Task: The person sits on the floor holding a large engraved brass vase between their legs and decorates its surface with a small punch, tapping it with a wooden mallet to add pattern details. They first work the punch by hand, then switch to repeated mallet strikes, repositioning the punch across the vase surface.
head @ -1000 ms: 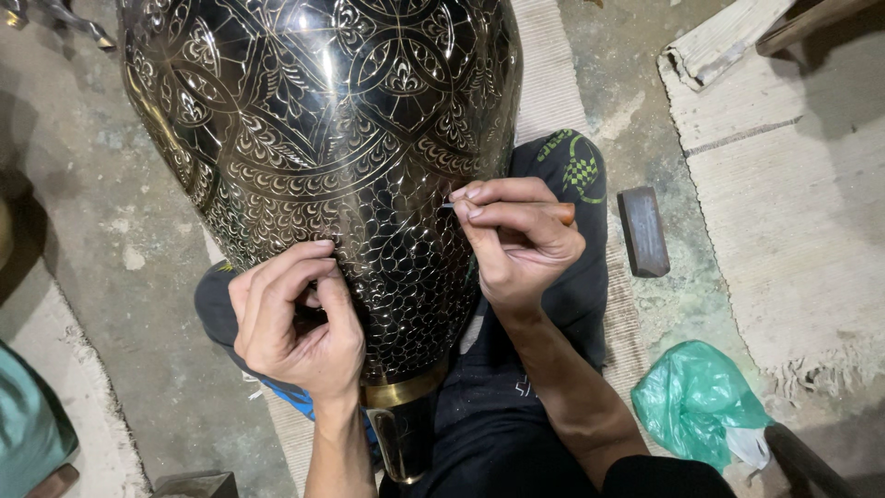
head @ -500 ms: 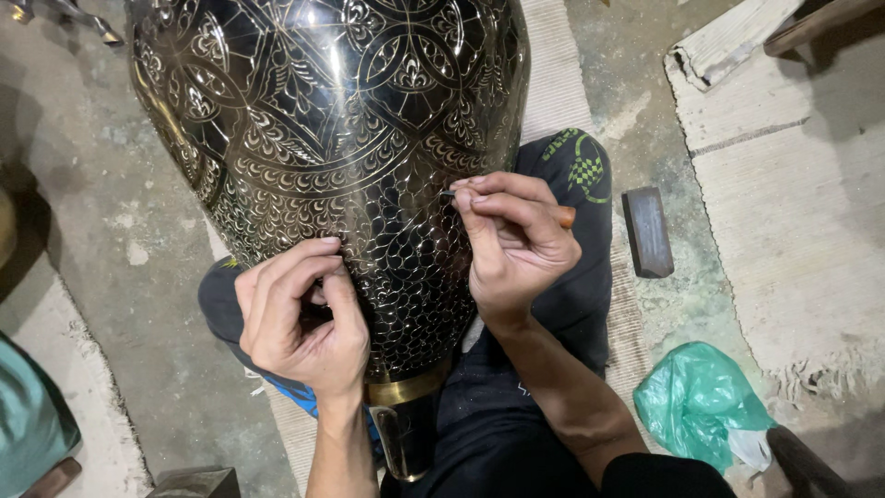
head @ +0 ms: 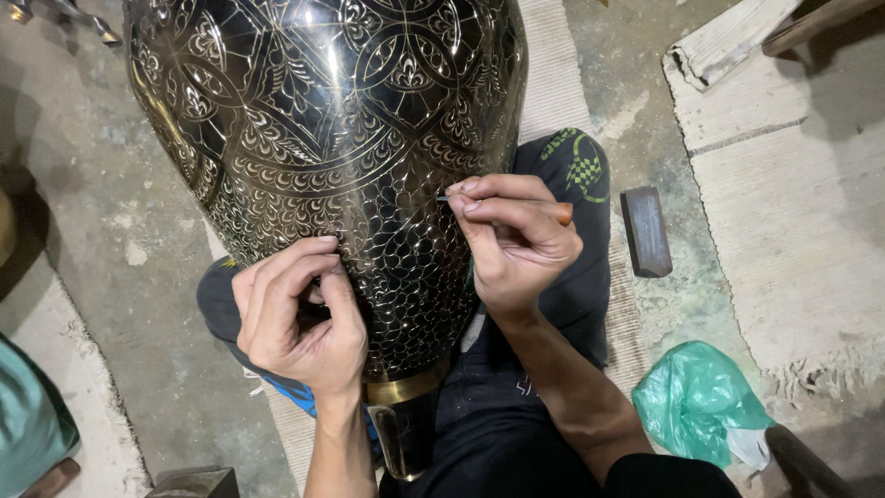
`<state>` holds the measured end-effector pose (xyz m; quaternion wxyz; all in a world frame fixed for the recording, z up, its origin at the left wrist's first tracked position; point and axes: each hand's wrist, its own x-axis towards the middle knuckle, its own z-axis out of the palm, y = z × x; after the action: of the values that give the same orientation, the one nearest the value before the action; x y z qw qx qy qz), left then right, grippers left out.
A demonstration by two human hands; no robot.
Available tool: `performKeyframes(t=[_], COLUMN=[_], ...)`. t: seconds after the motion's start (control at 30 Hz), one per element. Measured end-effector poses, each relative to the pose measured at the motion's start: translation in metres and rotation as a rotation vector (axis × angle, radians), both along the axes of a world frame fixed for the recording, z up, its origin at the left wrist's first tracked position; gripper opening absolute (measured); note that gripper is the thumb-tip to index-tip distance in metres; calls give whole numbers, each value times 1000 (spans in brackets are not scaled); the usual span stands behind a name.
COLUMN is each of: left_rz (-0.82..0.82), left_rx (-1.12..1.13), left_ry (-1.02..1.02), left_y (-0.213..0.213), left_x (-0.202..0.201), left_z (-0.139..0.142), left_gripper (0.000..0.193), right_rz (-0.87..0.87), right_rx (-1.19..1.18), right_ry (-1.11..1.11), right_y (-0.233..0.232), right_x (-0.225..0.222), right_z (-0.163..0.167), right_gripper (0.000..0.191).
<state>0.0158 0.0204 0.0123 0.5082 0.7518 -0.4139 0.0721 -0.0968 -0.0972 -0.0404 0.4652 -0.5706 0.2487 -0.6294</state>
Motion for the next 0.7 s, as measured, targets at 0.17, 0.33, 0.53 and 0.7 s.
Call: performKeyframes(t=[0.17, 0.33, 0.53, 0.7], left_rz=[-11, -8, -7, -11], left_rx=[-6, -3, -1, -9], left_ry=[-31, -13, -10, -7], left_y=[0, -1, 0, -1], left_x=[1, 1, 0, 0], left_z=[0, 0, 0, -1], left_gripper=[19, 19, 19, 19], right_rz=[29, 49, 63, 71], right_rx=[-16, -15, -38, -39], right_ry=[24, 45, 51, 49], right_y=[-3, -5, -6, -7], right_x=[-3, -5, -7, -9], right_z=[1, 3, 6, 4], right_gripper=[17, 17, 18, 18])
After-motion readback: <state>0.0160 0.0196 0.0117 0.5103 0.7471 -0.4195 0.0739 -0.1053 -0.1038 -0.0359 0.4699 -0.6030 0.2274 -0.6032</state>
